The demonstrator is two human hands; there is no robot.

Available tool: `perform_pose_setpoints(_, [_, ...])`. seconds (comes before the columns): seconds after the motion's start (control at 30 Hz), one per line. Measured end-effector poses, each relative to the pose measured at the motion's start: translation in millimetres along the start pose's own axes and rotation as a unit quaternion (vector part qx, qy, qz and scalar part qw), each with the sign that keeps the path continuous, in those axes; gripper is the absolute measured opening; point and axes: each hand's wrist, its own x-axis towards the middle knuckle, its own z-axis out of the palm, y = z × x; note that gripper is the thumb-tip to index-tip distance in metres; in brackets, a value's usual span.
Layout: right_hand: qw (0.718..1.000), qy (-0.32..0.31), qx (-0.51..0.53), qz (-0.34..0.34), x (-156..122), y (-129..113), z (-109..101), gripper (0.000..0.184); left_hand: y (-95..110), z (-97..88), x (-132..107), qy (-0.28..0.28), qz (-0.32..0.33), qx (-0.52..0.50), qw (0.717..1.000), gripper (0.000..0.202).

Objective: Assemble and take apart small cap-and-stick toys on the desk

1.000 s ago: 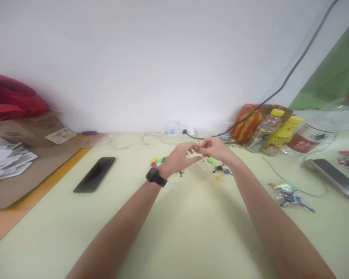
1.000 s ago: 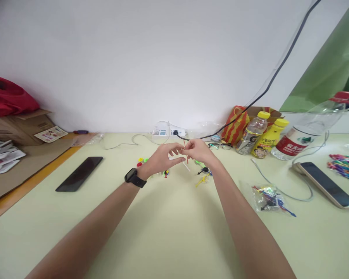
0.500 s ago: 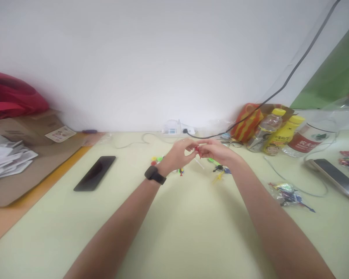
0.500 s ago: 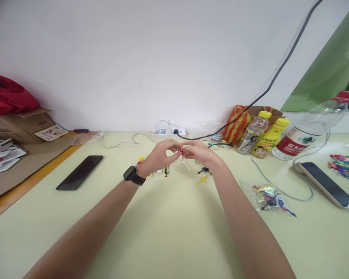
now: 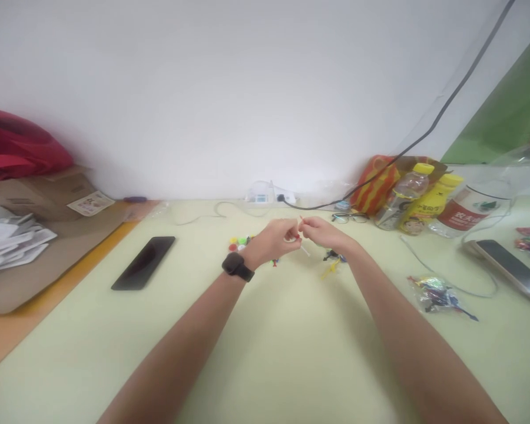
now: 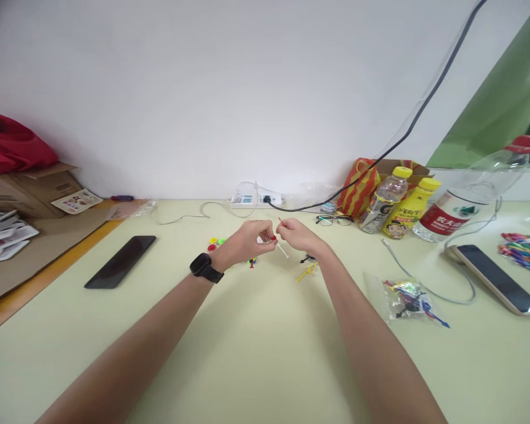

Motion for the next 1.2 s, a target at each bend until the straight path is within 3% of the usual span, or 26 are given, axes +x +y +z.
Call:
perform_pose_setpoints(0.13, [0.985, 0.042, -0.164, 0.030, 9, 20, 6, 0.018, -6, 11.1, -6, -0.047, -0.019, 0.057, 0.997, 0.002])
perform_pose_setpoints(0.27, [0.979, 0.053, -0.192, 0.041, 12, 30, 4, 0.021, -12, 16.0, -8, -0.088, -0.015, 0.128, 0.988, 0.010])
perform_pose_setpoints(0.4, [0.965, 0.089, -0.248, 0.019, 9, 30, -11, 0.017, -18, 10.4, -9, -0.050, -0.028, 0.209, 0.976, 0.016])
perform_pose_setpoints(0.57, [0.937, 0.079, -0.325, 0.106, 2, 35, -28, 0.024, -25, 6.8, -10, -0.036, -0.089, 0.265, 0.959, 0.023])
perform_pose_setpoints(0.7, [0.940, 0.042, -0.318, 0.115, 2, 39, -26, 0.009, -30, 15.6, -10, -0.033, -0.071, 0.273, 0.959, 0.020])
perform_pose_setpoints(0.87, [0.945, 0.039, -0.309, 0.105, 4, 40, -21, 0.009, -31, 25.9, -9, -0.019, -0.062, 0.247, 0.967, 0.017])
perform_pose_setpoints(1.2, [0.949, 0.073, -0.292, 0.098, 2, 36, -26, 0.013, -21, 11.1, -11, -0.043, -0.102, 0.138, 0.984, 0.014])
